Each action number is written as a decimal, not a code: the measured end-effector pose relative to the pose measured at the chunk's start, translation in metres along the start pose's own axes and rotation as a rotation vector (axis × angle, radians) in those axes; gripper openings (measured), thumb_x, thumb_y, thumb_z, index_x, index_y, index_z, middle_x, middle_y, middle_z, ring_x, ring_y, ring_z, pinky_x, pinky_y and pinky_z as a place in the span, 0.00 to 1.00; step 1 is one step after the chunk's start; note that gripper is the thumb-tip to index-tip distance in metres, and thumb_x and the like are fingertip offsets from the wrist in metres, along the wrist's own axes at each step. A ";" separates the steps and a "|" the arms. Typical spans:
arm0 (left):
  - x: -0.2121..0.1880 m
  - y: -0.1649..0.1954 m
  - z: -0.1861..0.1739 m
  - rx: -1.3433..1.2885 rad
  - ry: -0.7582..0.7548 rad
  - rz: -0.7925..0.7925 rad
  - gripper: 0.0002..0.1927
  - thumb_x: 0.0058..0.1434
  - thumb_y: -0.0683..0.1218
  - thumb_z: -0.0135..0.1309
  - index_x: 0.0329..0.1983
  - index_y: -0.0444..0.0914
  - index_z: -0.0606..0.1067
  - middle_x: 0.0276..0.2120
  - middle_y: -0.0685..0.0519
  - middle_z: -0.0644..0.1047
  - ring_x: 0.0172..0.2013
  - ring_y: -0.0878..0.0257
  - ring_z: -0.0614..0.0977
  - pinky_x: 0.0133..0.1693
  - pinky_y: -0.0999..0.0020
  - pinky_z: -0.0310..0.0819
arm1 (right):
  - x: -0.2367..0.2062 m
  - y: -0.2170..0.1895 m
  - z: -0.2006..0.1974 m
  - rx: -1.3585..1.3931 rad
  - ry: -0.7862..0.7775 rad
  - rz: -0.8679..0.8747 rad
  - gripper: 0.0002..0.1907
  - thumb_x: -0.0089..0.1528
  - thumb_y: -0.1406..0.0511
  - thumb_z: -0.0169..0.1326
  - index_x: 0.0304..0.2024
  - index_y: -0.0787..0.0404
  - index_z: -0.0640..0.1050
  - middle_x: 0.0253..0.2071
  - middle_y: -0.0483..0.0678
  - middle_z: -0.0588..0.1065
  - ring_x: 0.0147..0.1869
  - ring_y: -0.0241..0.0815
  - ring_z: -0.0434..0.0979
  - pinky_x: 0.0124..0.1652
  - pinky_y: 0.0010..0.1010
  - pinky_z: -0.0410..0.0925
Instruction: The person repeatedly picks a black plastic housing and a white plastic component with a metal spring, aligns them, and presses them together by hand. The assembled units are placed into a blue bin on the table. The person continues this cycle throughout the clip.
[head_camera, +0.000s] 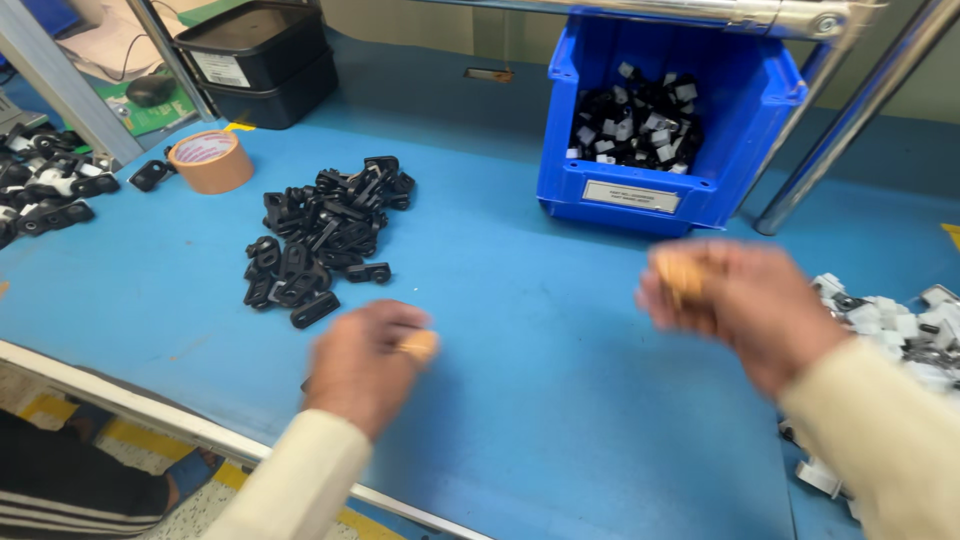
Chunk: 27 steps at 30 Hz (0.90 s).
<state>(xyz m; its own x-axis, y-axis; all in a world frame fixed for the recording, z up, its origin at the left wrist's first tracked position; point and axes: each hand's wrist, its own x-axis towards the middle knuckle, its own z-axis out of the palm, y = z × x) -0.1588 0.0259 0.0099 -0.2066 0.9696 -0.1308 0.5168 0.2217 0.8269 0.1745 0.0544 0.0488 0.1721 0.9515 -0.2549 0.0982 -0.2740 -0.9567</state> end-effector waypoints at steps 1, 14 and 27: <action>-0.003 -0.004 -0.012 0.046 0.149 -0.014 0.15 0.55 0.43 0.63 0.47 0.41 0.81 0.41 0.51 0.86 0.40 0.63 0.87 0.46 0.64 0.83 | -0.012 0.022 -0.002 -0.012 0.049 0.060 0.16 0.63 0.63 0.54 0.50 0.65 0.81 0.45 0.52 0.82 0.45 0.46 0.84 0.44 0.37 0.76; -0.027 -0.015 -0.054 0.572 0.053 -0.283 0.28 0.55 0.50 0.68 0.60 0.50 0.76 0.52 0.52 0.78 0.52 0.60 0.82 0.55 0.61 0.80 | 0.049 0.100 -0.141 -1.531 0.190 -0.237 0.26 0.48 0.50 0.72 0.49 0.42 0.88 0.46 0.42 0.82 0.45 0.40 0.83 0.44 0.31 0.76; -0.028 -0.017 -0.012 0.148 0.115 0.071 0.23 0.46 0.38 0.71 0.47 0.47 0.82 0.41 0.55 0.83 0.42 0.63 0.85 0.45 0.67 0.82 | -0.023 0.075 -0.011 -0.865 0.146 -0.207 0.20 0.58 0.57 0.67 0.54 0.42 0.82 0.42 0.47 0.85 0.38 0.41 0.81 0.43 0.34 0.77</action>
<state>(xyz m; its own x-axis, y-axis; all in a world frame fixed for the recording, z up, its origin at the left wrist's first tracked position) -0.1712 -0.0063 0.0063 -0.2542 0.9671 -0.0049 0.6481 0.1741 0.7414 0.1887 0.0104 -0.0159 0.1856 0.9825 -0.0126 0.8343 -0.1643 -0.5262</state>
